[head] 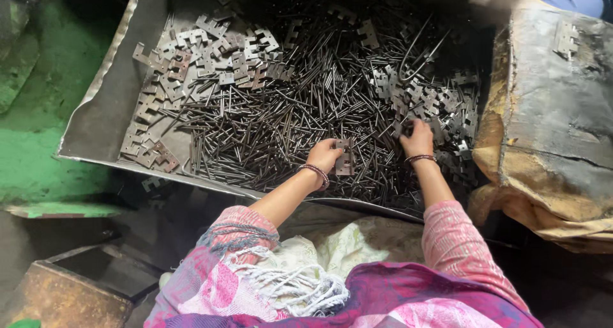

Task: The person sits on the floor and repeatedly picks small metal plates and pins from a bin, inserts the pins into the plates by hand, and places the assembled units into a sack. The task continues throughout the clip with the same repetitive assembly motion.

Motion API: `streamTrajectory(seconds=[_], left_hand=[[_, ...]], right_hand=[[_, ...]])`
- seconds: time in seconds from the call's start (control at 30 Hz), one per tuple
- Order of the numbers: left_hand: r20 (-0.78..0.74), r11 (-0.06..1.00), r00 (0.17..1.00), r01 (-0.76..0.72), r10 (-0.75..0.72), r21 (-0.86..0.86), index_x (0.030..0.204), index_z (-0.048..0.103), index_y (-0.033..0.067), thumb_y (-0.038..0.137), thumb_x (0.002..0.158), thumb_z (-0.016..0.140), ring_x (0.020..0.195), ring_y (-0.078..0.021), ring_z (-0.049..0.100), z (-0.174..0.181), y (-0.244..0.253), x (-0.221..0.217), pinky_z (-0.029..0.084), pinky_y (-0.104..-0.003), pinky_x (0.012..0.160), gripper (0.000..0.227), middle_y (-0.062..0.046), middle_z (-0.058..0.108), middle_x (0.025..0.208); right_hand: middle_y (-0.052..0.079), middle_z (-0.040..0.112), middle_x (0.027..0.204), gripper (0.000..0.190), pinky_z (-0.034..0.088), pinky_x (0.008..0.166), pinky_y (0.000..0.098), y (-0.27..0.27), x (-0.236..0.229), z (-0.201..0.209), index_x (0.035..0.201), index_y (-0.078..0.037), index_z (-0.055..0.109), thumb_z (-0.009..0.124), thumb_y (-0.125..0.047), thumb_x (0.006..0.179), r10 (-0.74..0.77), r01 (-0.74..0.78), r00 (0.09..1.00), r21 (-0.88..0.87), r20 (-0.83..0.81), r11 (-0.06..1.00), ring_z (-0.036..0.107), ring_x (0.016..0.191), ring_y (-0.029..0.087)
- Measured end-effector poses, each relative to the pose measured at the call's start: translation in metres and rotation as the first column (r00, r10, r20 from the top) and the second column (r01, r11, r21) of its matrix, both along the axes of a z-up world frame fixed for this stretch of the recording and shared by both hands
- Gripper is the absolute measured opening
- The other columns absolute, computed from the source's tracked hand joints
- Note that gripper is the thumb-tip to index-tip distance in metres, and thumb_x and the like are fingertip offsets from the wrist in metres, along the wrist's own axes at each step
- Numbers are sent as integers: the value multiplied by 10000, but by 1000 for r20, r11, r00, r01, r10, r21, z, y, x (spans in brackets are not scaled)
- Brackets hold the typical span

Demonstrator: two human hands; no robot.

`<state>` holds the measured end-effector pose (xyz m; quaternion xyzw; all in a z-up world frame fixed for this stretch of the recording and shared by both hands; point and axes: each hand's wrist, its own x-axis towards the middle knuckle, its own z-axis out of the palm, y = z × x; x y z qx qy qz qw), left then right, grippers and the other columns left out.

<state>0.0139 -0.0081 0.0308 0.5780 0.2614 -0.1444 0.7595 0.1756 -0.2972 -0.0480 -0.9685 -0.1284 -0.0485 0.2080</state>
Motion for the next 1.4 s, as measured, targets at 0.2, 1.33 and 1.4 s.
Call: streamTrajectory(seconds=[0.2,1.33,1.4], left_hand=[[-15,996,1000,7,-8,-90,1223,659,5,39,979,535,768,-180,726,1,-7,3,641,-366,655,276,-93,715,985],[39,972,998,52,-44,-230,1191,661,40,22,877,592,747,-185,738,10,-31,-12,623,-337,584,322,-78,730,914],[154,999,988,26,-20,-34,1148,705,18,42,862,656,786,-158,725,6,-40,-14,589,-301,651,291,-92,753,925]], right_hand=[[210,602,1229,412,540,901,469,18,-38,41,1219,-50,649,747,-68,819,73,-76,994,-36,-78,996,638,1069,426],[122,702,1325,336,580,1002,357,80,-179,172,1304,-97,685,662,-44,973,173,-175,984,428,44,887,729,1173,285],[239,654,1290,460,547,928,414,94,-192,164,1301,-5,667,735,-137,866,263,-284,957,198,126,938,680,1096,399]])
